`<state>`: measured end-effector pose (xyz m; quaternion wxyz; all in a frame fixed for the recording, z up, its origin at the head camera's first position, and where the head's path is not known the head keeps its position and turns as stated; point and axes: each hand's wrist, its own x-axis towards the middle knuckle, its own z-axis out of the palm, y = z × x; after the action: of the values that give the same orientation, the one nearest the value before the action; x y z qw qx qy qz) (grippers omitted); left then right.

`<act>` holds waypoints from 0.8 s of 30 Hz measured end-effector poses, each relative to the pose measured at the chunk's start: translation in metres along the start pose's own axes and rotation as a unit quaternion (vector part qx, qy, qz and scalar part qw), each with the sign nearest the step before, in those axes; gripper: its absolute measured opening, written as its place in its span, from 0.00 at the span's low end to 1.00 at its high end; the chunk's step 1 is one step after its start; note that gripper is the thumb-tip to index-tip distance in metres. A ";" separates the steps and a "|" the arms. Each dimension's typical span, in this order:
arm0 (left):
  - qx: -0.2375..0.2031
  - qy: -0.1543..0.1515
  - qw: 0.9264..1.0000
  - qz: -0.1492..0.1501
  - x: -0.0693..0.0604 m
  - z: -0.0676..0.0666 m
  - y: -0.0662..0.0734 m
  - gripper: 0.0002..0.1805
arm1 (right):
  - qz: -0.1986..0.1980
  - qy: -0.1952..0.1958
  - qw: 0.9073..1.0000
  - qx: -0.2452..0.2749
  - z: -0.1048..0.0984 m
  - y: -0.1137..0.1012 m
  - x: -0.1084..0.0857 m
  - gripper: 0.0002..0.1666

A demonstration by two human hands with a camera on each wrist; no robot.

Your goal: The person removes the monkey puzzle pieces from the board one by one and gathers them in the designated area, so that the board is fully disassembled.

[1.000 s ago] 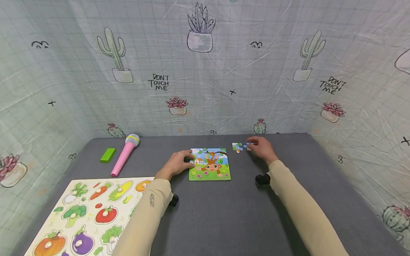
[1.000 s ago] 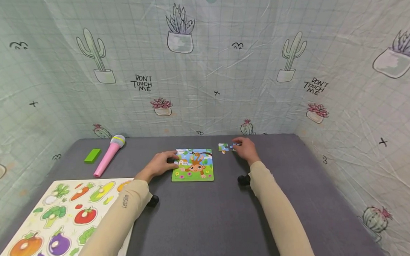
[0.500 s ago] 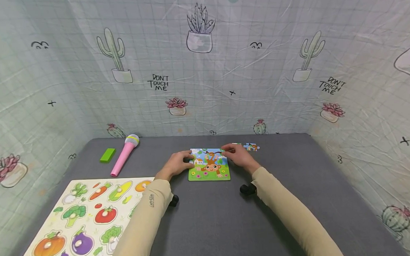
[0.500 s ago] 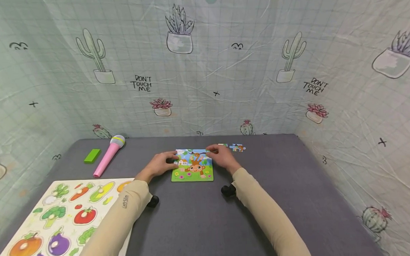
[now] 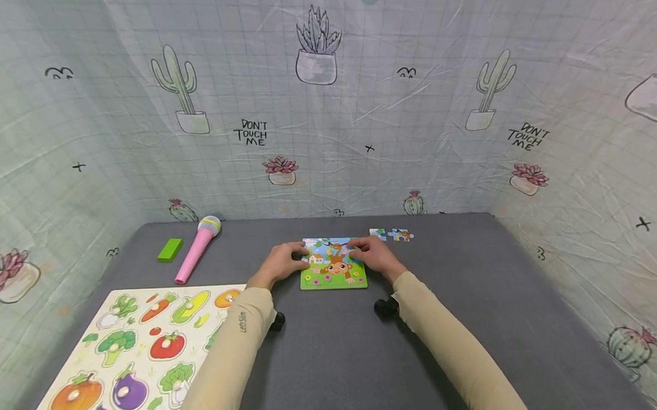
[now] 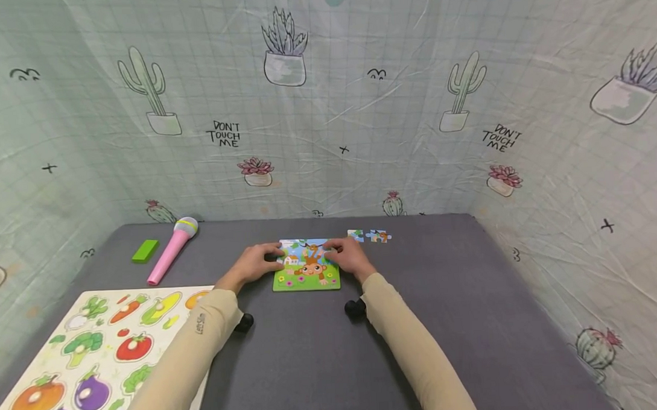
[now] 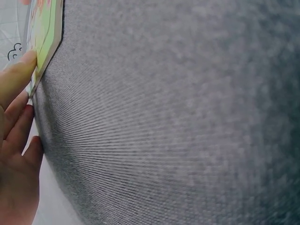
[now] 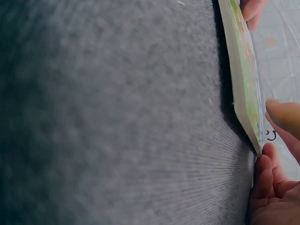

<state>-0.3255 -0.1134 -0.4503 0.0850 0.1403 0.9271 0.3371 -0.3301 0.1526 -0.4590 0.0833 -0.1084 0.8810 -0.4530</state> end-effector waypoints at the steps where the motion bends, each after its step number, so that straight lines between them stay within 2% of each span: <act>1: 0.000 0.000 1.000 -0.002 0.001 0.000 0.000 0.21 | -0.009 0.001 1.000 -0.006 0.000 0.000 0.000 0.19; 10: 0.004 -0.007 1.000 -0.003 0.004 0.000 -0.002 0.22 | -0.083 0.002 0.995 -0.053 0.002 0.000 0.002 0.19; 13: 0.002 -0.006 1.000 0.000 0.005 0.000 -0.001 0.22 | -0.072 0.000 0.996 -0.058 0.002 -0.002 0.001 0.18; 18: 0.004 -0.007 1.000 -0.005 0.005 0.000 -0.001 0.21 | -0.027 -0.010 0.998 -0.060 0.004 -0.006 0.001 0.17; 24: 0.007 -0.006 1.000 0.004 0.003 0.000 -0.001 0.21 | -0.003 -0.014 0.997 -0.072 0.006 -0.008 0.002 0.17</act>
<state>-0.3286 -0.1136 -0.4510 0.0880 0.1463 0.9283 0.3303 -0.3299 0.1427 -0.4561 0.0862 -0.1233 0.9098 -0.3867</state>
